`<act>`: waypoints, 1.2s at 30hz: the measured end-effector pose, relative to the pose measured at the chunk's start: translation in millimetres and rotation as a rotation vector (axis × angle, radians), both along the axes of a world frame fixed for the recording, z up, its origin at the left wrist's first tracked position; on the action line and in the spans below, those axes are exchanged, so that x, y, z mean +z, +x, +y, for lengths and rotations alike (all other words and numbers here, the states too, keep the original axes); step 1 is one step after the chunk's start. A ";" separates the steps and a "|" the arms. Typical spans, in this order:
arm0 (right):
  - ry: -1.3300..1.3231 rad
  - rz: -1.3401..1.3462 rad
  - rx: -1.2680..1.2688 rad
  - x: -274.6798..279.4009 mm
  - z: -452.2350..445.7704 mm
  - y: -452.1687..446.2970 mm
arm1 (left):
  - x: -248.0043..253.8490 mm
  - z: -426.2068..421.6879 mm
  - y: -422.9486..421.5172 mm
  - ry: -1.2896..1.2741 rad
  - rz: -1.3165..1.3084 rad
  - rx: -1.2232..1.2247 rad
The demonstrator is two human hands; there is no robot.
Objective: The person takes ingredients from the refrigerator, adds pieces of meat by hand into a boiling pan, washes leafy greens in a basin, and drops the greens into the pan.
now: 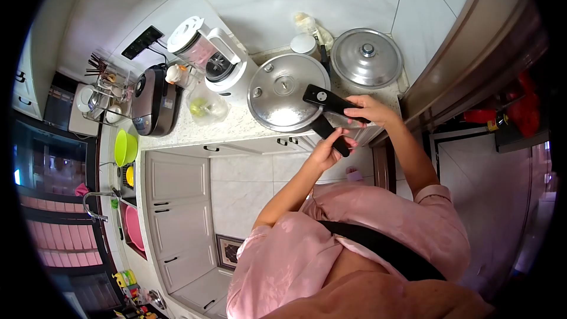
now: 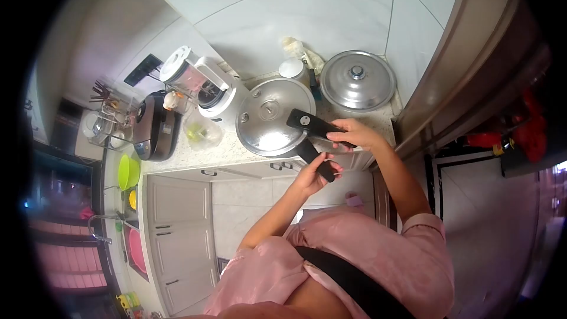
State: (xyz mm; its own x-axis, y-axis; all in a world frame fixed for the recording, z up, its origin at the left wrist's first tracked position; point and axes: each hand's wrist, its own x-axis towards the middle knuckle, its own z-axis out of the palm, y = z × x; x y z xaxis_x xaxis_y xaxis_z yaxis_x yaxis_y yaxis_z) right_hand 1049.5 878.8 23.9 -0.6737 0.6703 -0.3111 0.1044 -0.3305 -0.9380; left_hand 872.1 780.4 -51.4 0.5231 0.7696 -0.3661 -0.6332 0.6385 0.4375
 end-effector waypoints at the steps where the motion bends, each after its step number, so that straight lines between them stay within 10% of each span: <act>1: -0.007 -0.001 0.007 -9.0 1.7 5.0 | -2.3 -0.2 -0.2 0.018 -0.020 0.027; 4: -0.078 0.061 -0.323 -35.9 8.8 19.1 | -4.8 3.0 0.4 0.051 -0.001 0.080; 9: -0.348 -0.156 -0.142 -86.4 -5.0 49.8 | -6.9 -26.9 -9.0 0.106 0.125 0.136; 14: 0.025 -0.510 0.342 -128.1 -44.8 30.7 | -17.9 -89.9 -28.8 0.027 0.222 0.398; 16: 0.550 -0.541 0.558 -149.1 -57.7 12.2 | -22.6 -116.3 -40.2 0.008 0.245 0.519; 36: 0.879 -0.176 1.325 -121.2 -290.9 -306.5 | -74.4 -423.7 -163.6 -0.584 0.367 1.437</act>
State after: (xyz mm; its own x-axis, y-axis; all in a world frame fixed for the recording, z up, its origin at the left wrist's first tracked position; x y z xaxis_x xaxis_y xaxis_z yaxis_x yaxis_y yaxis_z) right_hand 743.0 587.9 -97.2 -0.8980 -0.3265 -0.2949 -0.0124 0.6887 -0.7249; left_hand 708.5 356.7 -125.8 -0.6607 0.2386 -0.7117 -0.7502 -0.2430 0.6150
